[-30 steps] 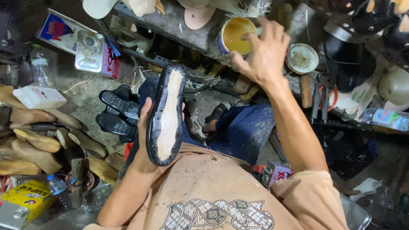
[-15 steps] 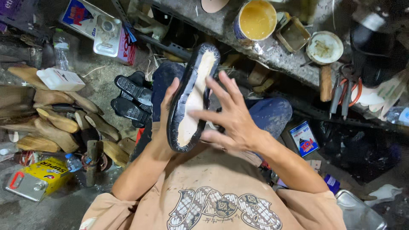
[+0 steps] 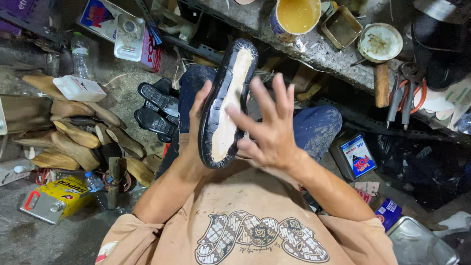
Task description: The person applies a yellowish adhesive to the sole and edges of a black shoe using their fingers. They repeatedly dip fingers into a container and spread the glue across the shoe's surface, then place the shoe on a shelf.
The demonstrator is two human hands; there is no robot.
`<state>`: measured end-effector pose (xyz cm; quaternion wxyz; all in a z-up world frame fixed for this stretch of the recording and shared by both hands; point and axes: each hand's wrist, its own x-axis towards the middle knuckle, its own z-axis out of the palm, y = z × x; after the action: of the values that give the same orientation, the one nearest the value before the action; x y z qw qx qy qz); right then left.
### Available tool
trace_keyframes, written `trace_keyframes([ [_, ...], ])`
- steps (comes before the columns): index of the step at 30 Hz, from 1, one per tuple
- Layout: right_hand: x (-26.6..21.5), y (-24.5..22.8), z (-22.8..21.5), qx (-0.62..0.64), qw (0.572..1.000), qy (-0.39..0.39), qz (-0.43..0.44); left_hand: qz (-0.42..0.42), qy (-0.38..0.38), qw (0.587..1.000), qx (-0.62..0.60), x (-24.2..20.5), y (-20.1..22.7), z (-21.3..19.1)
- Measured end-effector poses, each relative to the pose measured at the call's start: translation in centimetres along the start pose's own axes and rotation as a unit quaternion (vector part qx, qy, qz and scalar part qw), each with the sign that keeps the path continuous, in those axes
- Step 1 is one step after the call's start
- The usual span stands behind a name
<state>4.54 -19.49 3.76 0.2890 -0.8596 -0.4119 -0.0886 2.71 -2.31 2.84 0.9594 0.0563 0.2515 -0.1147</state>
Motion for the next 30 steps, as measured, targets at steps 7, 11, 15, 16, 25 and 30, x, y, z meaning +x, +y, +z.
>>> trace_keyframes([
  [7, -0.6, -1.2, 0.0, 0.024, 0.997, 0.033, -0.071, -0.027, -0.027, 0.999, -0.011, -0.5, 0.8, 0.8],
  [11, 1.1, -0.9, 0.5, -0.011, 0.999, 0.04, -0.022, -0.027, 0.009, 0.999, -0.017, -0.5, 0.0, 1.0],
  [15, -1.2, -2.5, 0.3, -0.001, 0.997, -0.009, -0.076, 0.036, 0.007, 0.999, -0.01, 1.2, 0.4, -0.9],
  [16, -1.2, -2.6, 0.0, 0.085, 0.993, -0.042, -0.069, 0.032, 0.034, 0.999, 0.005, 1.3, 0.6, -1.0],
  [25, 6.5, 12.4, -4.7, -0.056, 0.992, -0.006, 0.11, -0.023, 0.036, 0.999, -0.027, 0.2, 2.1, -2.3],
  [30, 7.3, 21.9, -0.2, -0.296, 0.92, -0.225, 0.122, 0.035, 0.08, 0.996, 0.004, -0.1, 2.2, -3.1],
])
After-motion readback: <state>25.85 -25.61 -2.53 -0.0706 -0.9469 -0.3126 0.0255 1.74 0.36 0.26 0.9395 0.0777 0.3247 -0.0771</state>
